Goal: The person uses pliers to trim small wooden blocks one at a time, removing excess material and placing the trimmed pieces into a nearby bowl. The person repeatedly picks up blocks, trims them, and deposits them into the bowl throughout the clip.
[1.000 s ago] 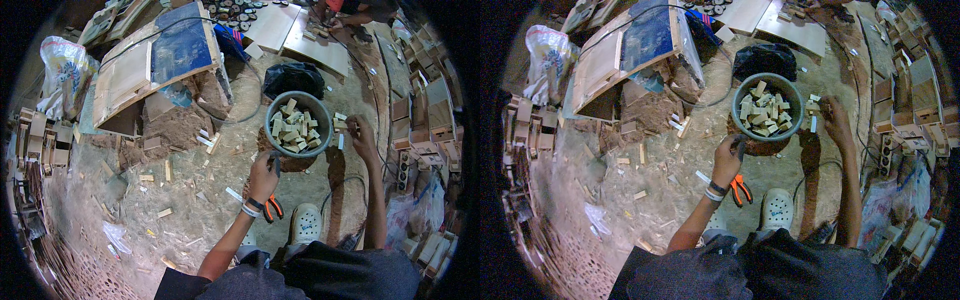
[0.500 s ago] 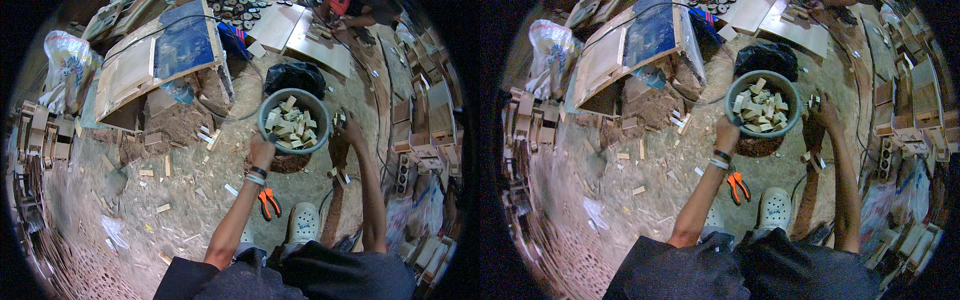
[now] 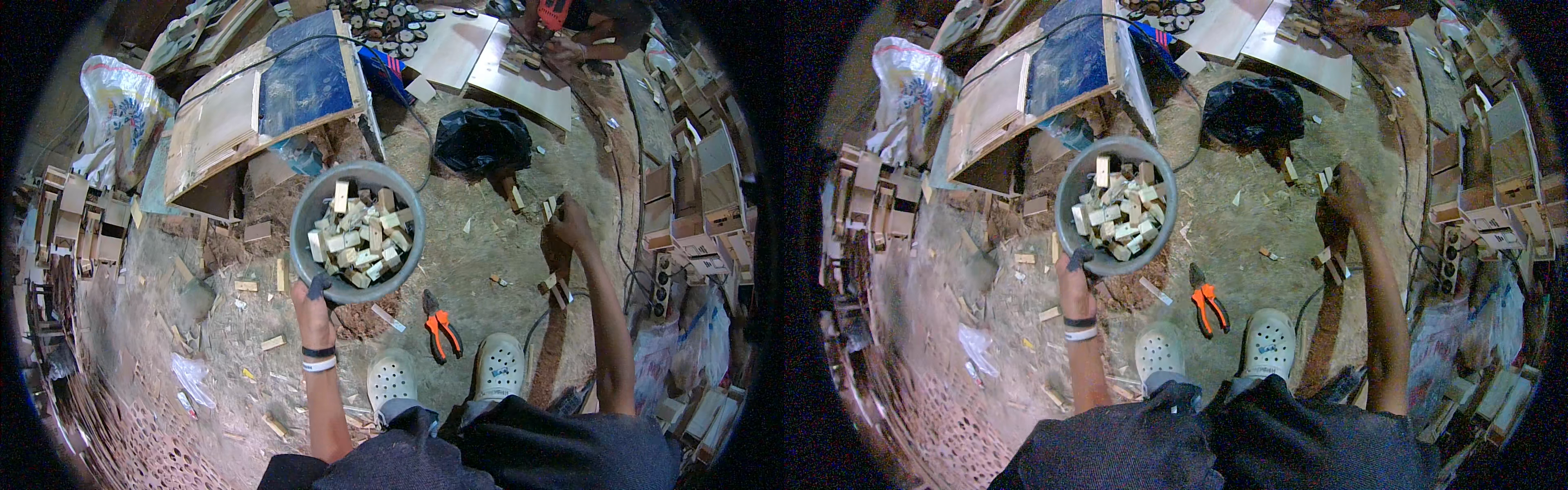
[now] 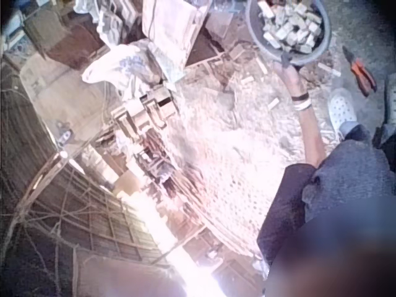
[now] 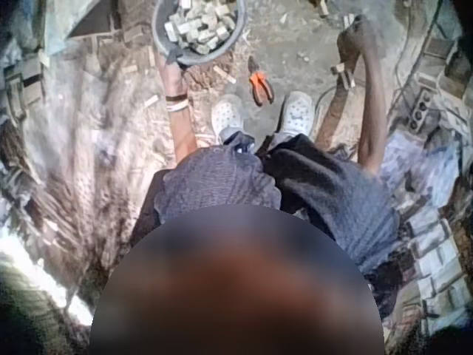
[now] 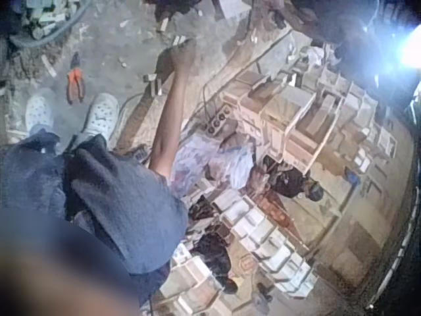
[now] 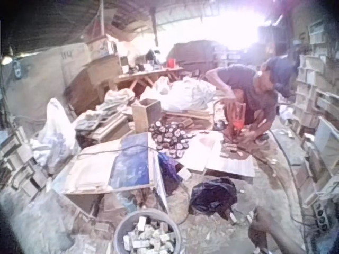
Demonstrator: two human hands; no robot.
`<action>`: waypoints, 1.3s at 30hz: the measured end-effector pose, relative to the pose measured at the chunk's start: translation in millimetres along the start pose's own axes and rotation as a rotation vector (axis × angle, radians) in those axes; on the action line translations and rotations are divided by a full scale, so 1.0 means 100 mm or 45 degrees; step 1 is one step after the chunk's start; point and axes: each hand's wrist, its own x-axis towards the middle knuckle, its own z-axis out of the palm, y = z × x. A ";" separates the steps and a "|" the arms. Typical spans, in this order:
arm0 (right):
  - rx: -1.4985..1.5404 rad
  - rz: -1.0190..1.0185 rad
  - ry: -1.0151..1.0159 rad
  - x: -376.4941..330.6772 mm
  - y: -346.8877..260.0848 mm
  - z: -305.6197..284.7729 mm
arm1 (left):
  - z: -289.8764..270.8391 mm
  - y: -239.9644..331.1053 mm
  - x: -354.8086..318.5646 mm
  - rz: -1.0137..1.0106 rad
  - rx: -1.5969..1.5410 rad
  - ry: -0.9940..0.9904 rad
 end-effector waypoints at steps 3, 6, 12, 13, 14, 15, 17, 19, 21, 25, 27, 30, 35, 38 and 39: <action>0.108 0.025 0.060 -0.07 -0.02 0.02 | -0.08 -0.13 -0.09 -0.047 0.299 0.034; 0.132 0.022 0.139 -0.10 -0.06 0.06 | -0.01 -0.24 -0.15 0.126 0.410 -0.057; 0.147 0.089 0.195 -0.02 -0.13 0.12 | 0.33 -0.42 -0.26 0.334 0.777 -0.119; 0.117 0.158 0.194 -0.02 -0.18 0.09 | 0.38 -0.46 -0.28 0.377 0.734 -0.143; 0.243 0.084 0.234 -0.01 -0.27 0.04 | 0.43 -0.49 -0.28 0.421 0.691 -0.157; 0.328 0.061 0.256 -0.03 -0.37 -0.04 | 0.46 -0.52 -0.29 0.514 0.640 -0.174; 0.705 0.119 0.183 -0.10 -0.66 -0.24 | 0.51 -0.56 -0.28 0.396 0.724 -0.182; 1.334 0.219 -0.028 -0.24 -0.95 -0.49 | 0.55 -0.58 -0.28 0.323 0.849 -0.191; 1.225 0.079 -0.224 -0.33 -1.21 -0.71 | 0.58 -0.60 -0.29 0.343 0.810 -0.213; 1.020 0.087 -0.405 -0.34 -1.48 -0.84 | 0.63 -0.63 -0.28 0.327 0.862 -0.223; 0.893 0.090 -0.507 -0.35 -1.55 -0.64 | 0.68 -0.65 -0.25 0.316 0.874 -0.236; 0.929 0.077 -0.900 -0.53 -1.53 -0.38 | 0.76 -0.66 -0.25 0.320 0.739 -0.344; 1.325 0.115 -0.807 -0.83 -1.44 -0.19 | 1.06 -0.59 -0.29 0.385 0.497 -0.515; 1.389 0.136 -0.382 -0.76 -1.31 -0.30 | 1.20 -0.56 -0.37 0.438 0.536 -0.715; 1.355 0.258 -0.355 -0.69 -1.22 -0.40 | 1.24 -0.57 -0.39 0.521 0.385 -0.830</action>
